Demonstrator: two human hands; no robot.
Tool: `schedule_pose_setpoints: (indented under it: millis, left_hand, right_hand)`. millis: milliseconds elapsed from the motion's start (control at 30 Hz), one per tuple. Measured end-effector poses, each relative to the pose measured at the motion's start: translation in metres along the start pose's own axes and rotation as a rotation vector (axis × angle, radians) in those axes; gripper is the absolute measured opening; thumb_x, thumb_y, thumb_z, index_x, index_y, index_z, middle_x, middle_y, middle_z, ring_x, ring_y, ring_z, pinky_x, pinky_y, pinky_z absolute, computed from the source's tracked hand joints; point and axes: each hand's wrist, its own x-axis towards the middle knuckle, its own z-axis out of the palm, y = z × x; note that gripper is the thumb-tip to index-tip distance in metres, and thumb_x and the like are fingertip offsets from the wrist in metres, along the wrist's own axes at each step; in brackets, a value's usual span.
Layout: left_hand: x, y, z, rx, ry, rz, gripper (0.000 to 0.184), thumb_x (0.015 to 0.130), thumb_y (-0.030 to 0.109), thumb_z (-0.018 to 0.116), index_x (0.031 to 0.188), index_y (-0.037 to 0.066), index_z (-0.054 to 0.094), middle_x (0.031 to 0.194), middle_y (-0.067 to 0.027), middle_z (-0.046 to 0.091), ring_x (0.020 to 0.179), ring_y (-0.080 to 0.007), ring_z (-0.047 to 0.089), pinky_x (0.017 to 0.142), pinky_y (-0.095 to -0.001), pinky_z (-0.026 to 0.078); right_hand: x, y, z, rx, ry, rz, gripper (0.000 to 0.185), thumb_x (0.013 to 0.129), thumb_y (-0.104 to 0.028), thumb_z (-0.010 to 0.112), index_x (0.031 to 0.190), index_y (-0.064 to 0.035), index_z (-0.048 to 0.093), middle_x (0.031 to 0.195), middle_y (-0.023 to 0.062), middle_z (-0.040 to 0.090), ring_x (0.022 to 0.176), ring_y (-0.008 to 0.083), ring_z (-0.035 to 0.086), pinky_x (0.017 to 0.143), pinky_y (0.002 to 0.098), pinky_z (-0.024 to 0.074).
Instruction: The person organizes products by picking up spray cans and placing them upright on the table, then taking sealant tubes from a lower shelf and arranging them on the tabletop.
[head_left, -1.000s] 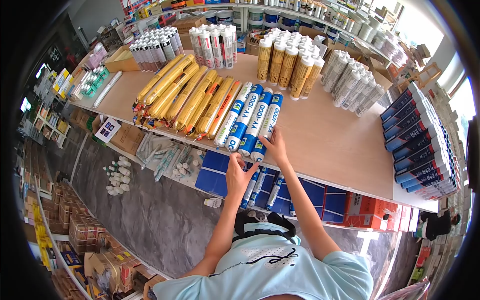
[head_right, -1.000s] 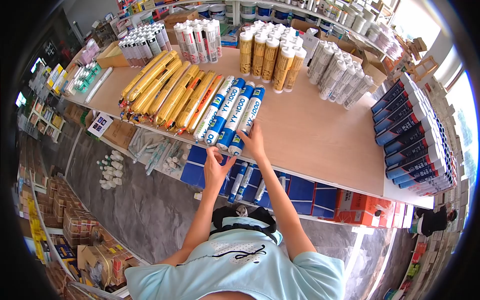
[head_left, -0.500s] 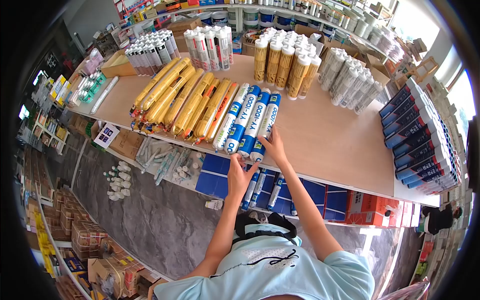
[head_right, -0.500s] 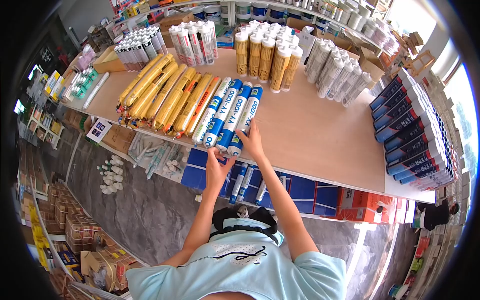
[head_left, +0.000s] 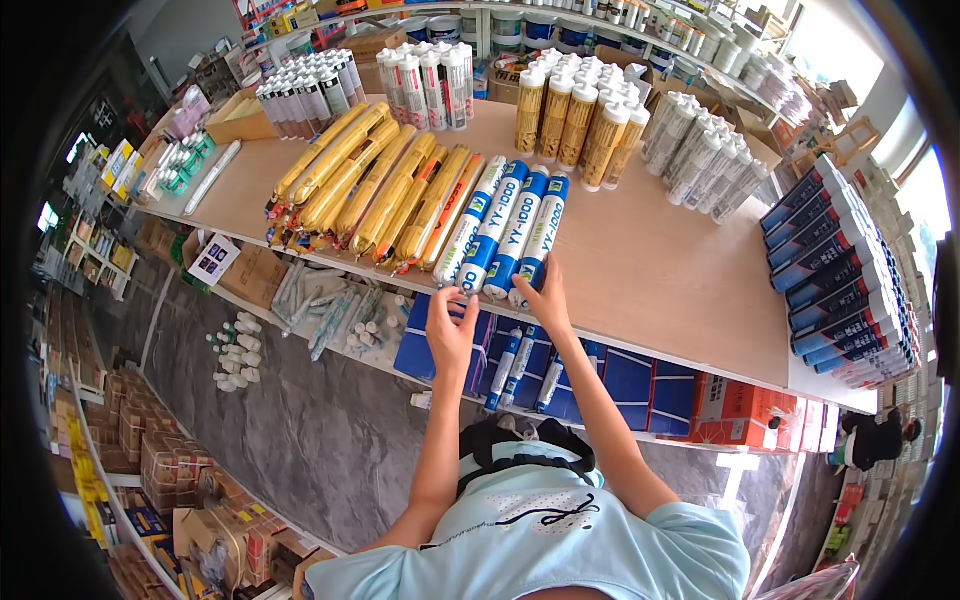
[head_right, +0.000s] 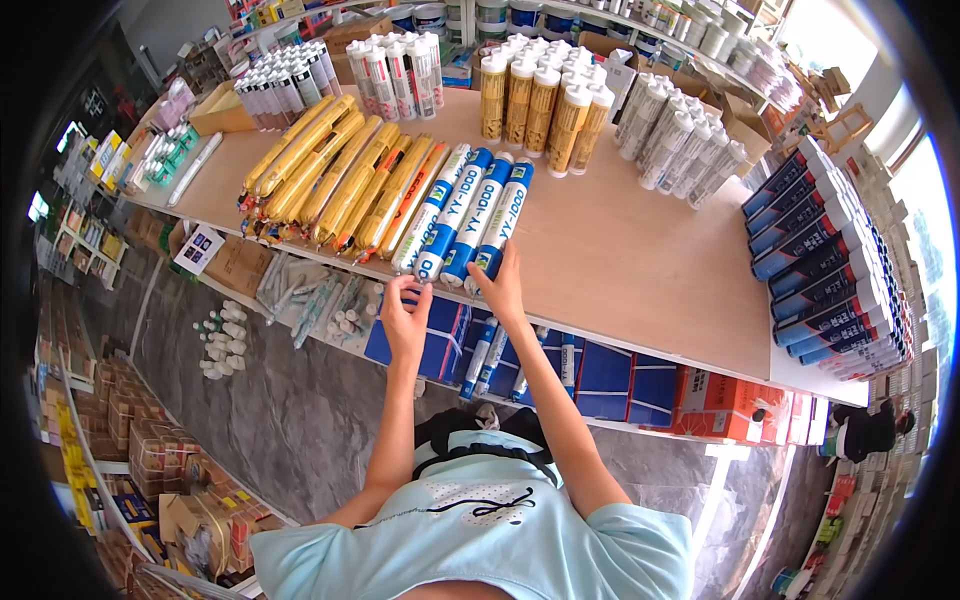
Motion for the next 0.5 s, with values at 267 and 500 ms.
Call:
schedule_pose_setpoints:
  millis: [267,500]
  left_hand:
    - [0.004,-0.022,-0.007,0.119,0.022,0.106,0.06,0.087,0.021,0.071,0.134,-0.002,0.042,0.122,-0.0194,0.05,0.102,-0.03,0.055,0.082,-0.039,0.05]
    - [0.001,-0.027,0.01,0.14,0.065,0.02,0.066,0.088,0.016,0.067,0.141,-0.006,0.035,0.13,-0.0254,0.051,0.11,-0.0366,0.053,0.092,-0.0418,0.045]
  right_hand:
    - [-0.038,-0.054,-0.011,-0.2,-0.124,-0.039,0.115,0.07,-0.04,0.084,0.145,0.009,0.012,0.145,0.0302,0.024,0.135,0.0397,0.032,0.108,0.043,0.035]
    - [-0.034,-0.047,-0.01,-0.299,-0.111,-0.064,0.107,0.075,-0.028,0.08,0.145,0.0117,0.009,0.148,0.035,0.018,0.133,0.047,0.033,0.105,0.0432,0.0396]
